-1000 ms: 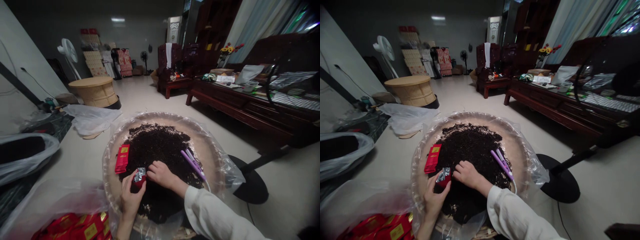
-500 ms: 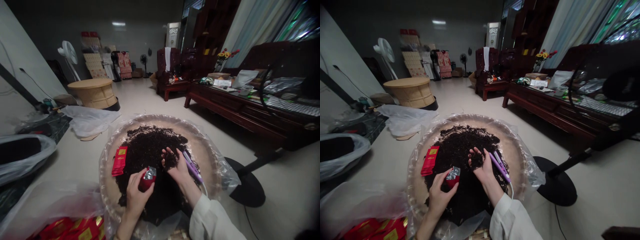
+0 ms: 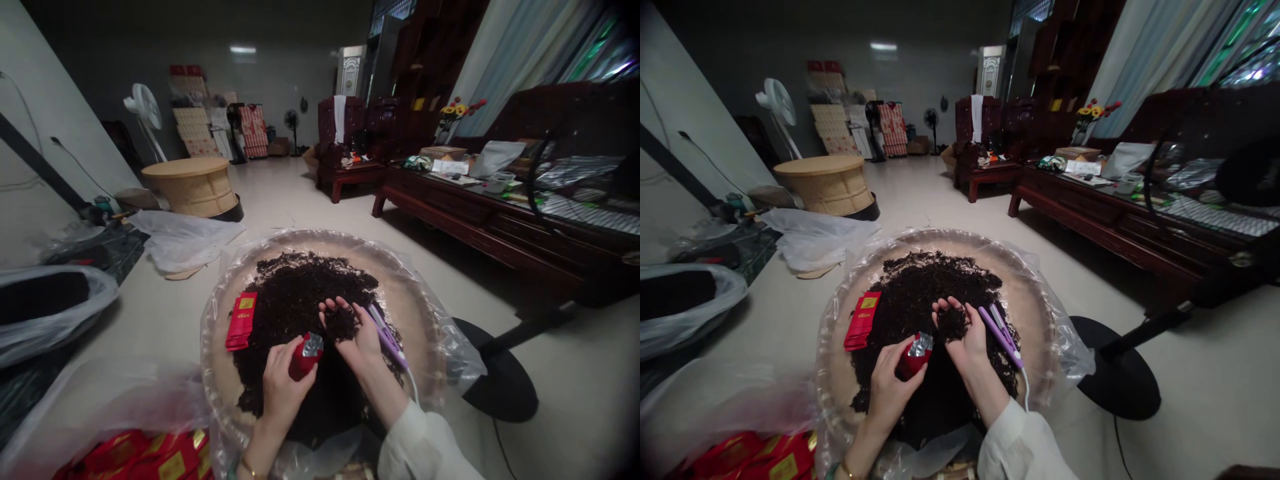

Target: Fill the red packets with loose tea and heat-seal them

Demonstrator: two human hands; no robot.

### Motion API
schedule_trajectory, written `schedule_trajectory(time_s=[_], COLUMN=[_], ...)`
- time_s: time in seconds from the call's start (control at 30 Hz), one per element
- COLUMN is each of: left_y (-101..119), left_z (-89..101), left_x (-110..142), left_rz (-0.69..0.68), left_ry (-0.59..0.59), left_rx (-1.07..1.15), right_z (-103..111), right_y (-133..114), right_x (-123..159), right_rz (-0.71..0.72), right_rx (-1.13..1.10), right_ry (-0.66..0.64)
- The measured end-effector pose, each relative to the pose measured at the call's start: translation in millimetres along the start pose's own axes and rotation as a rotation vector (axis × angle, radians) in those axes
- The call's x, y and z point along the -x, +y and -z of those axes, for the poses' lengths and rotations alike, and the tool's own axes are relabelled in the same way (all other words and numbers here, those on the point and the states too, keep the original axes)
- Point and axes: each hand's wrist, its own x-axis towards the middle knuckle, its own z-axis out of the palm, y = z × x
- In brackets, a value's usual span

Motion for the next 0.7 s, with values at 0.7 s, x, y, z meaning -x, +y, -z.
schedule_trajectory(time_s=[0.7], left_y=[-0.6], left_z=[-5.3], left_x=[4.2], left_rz=[0.084], left_ry=[0.019], left_rx=[-0.045], right_z=[-33.6], right_y=[28.3], right_x=[30.3], right_rz=[0.219], right_rx=[0.511], right_ry=[-0.191])
